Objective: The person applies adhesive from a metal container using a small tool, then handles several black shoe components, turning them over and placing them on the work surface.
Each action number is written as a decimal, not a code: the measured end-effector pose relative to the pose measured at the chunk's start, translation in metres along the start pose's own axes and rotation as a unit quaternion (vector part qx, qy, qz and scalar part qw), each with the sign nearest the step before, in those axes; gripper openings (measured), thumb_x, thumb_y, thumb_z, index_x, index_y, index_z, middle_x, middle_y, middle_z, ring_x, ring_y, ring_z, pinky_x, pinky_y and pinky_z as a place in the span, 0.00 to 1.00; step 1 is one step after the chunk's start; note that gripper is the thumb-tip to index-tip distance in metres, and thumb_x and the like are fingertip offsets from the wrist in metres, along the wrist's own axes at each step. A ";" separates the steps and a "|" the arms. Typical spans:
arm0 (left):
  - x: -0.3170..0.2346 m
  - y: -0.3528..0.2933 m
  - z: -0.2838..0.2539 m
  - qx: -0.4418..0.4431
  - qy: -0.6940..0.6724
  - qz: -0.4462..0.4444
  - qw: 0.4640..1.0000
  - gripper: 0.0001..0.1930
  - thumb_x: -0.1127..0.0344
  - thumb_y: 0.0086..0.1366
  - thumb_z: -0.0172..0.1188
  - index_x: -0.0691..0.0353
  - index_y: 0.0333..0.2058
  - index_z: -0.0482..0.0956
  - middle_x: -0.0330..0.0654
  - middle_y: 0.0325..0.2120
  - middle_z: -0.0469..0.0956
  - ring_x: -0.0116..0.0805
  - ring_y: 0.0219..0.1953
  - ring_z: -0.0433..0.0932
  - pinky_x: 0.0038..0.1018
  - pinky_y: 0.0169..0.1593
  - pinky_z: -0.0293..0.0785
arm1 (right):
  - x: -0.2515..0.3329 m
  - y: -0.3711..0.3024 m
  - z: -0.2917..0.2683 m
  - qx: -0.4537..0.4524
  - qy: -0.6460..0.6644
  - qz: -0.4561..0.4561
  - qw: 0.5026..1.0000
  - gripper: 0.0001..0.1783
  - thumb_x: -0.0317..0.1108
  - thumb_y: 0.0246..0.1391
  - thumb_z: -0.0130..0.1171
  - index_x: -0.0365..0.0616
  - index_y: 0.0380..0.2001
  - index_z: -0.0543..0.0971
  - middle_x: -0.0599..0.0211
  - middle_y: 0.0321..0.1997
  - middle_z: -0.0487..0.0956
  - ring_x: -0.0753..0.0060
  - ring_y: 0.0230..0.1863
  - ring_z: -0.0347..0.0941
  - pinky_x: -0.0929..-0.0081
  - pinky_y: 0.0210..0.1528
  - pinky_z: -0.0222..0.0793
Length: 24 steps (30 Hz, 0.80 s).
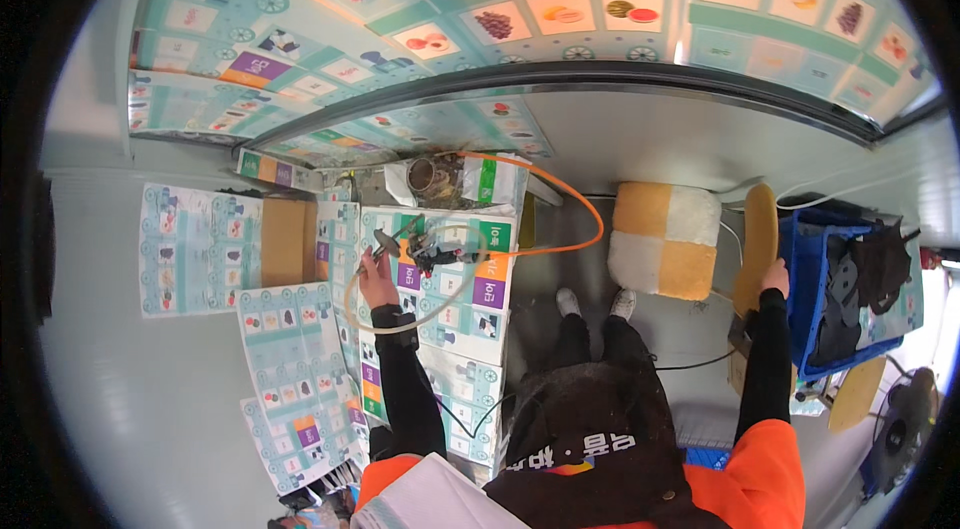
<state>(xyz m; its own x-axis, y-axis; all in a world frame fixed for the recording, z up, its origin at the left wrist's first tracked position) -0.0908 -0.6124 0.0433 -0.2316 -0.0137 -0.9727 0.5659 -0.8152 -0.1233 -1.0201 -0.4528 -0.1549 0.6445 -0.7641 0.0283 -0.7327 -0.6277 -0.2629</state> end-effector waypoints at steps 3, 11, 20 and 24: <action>-0.037 -0.020 -0.043 -0.028 -0.007 0.041 0.999 0.28 0.56 0.75 0.53 0.78 0.60 0.65 0.55 0.56 0.70 0.44 0.60 0.72 0.29 0.65 0.71 | 0.056 -0.009 0.016 0.077 -0.019 -0.104 0.991 0.13 0.38 0.59 0.58 0.38 0.38 0.77 0.40 0.43 0.82 0.38 0.48 0.79 0.48 0.48 0.76; -0.012 0.019 -0.021 0.116 -0.101 0.044 0.987 0.21 0.73 0.75 0.48 0.79 0.62 0.60 0.65 0.62 0.64 0.49 0.69 0.62 0.32 0.73 0.60 | -0.052 0.058 -0.012 0.015 -0.095 -0.027 0.995 0.17 0.42 0.62 0.55 0.36 0.42 0.75 0.38 0.41 0.81 0.36 0.48 0.77 0.46 0.49 0.73; 0.033 0.104 -0.048 0.109 -0.147 -0.146 0.972 0.16 0.69 0.70 0.59 0.73 0.51 0.73 0.56 0.56 0.74 0.47 0.63 0.72 0.34 0.66 0.70 | 0.033 -0.098 0.002 0.031 0.052 -0.103 0.993 0.14 0.33 0.54 0.60 0.37 0.41 0.79 0.45 0.43 0.80 0.41 0.49 0.76 0.55 0.51 0.73; 0.045 0.127 -0.055 0.103 -0.090 -0.097 0.986 0.17 0.79 0.68 0.58 0.72 0.54 0.73 0.51 0.52 0.77 0.48 0.60 0.75 0.30 0.63 0.74 | 0.026 -0.145 0.008 0.107 0.045 -0.103 0.988 0.11 0.35 0.52 0.58 0.39 0.35 0.82 0.49 0.36 0.83 0.45 0.43 0.80 0.58 0.48 0.75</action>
<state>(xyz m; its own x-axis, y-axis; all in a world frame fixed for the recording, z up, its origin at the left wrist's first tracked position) 0.0142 -0.6843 -0.0269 -0.4660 0.0669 -0.8822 0.3293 -0.9124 -0.2432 -0.8956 -0.3803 -0.1233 0.7461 -0.6391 0.1868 -0.5179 -0.7333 -0.4405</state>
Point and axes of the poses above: each hand's wrist, its own y-axis towards the middle knuckle, its own z-axis out of the palm, x = y × z, the point moved 3 cm from there along y, towards the middle knuckle
